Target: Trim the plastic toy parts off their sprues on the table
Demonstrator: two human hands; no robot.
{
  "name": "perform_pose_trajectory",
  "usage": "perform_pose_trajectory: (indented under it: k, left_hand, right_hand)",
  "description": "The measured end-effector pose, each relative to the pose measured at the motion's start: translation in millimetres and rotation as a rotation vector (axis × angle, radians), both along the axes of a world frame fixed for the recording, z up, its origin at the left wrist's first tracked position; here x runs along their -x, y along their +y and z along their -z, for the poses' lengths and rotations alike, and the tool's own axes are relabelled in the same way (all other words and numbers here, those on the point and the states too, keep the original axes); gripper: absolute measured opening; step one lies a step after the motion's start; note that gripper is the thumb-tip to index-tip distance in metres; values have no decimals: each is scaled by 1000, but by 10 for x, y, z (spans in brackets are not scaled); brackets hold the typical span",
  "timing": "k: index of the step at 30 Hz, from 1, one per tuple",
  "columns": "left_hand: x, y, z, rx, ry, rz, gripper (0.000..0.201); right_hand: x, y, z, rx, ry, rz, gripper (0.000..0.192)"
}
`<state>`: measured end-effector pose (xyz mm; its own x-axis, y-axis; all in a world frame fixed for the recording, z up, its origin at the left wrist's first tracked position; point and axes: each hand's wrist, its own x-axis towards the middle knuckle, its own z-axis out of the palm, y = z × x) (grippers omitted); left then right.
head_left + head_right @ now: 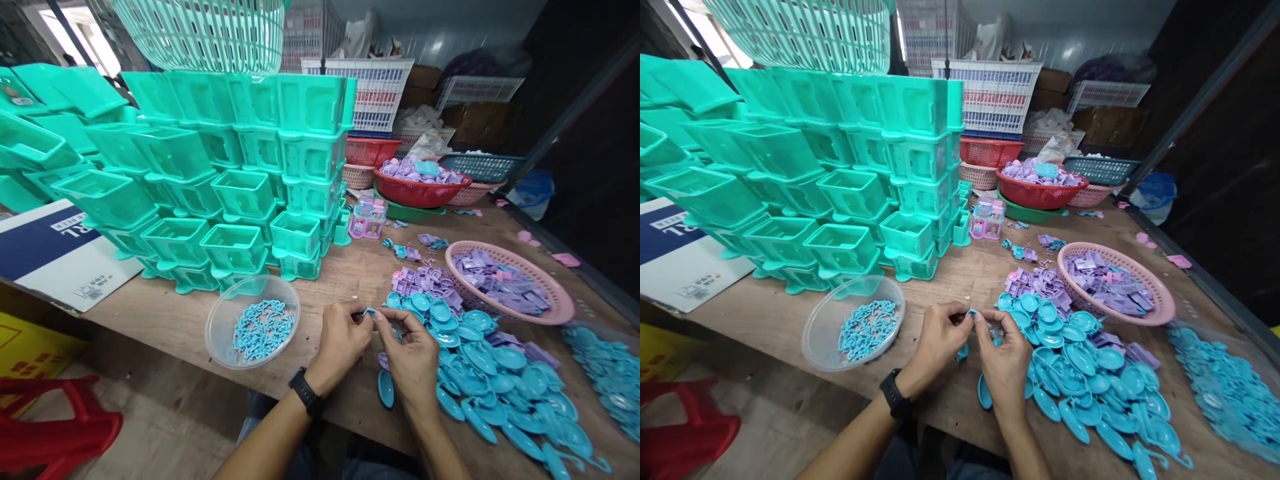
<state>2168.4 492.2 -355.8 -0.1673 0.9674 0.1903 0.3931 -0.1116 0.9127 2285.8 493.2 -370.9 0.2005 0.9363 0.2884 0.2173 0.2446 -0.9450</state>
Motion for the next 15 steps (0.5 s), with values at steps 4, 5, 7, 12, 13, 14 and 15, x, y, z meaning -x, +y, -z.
perform_pose_trajectory:
  k: [4,5,7,12,13,14,15]
  left_hand:
    - [11,-27,35,-94,274,0,20]
    - [13,-37,50,-129,345,3,18]
    - [17,-55,84,-183,457,9,17]
    - [38,-88,165,-282,517,35,19]
    - [42,-95,179,-300,503,38,19]
    - [43,-103,190,-312,483,37,20]
    - [43,-112,200,-315,455,34,20]
  right_hand:
    - [-7,15,8,7,-35,12,29]
    - [-3,17,15,9,-29,17,29]
    - [18,15,35,15,-3,29,29]
    - [104,-27,76,-2,46,52,25]
    - [114,-38,77,-6,43,48,24]
    - [116,-49,75,-8,35,38,24]
    - [109,-60,69,-4,25,22,24]
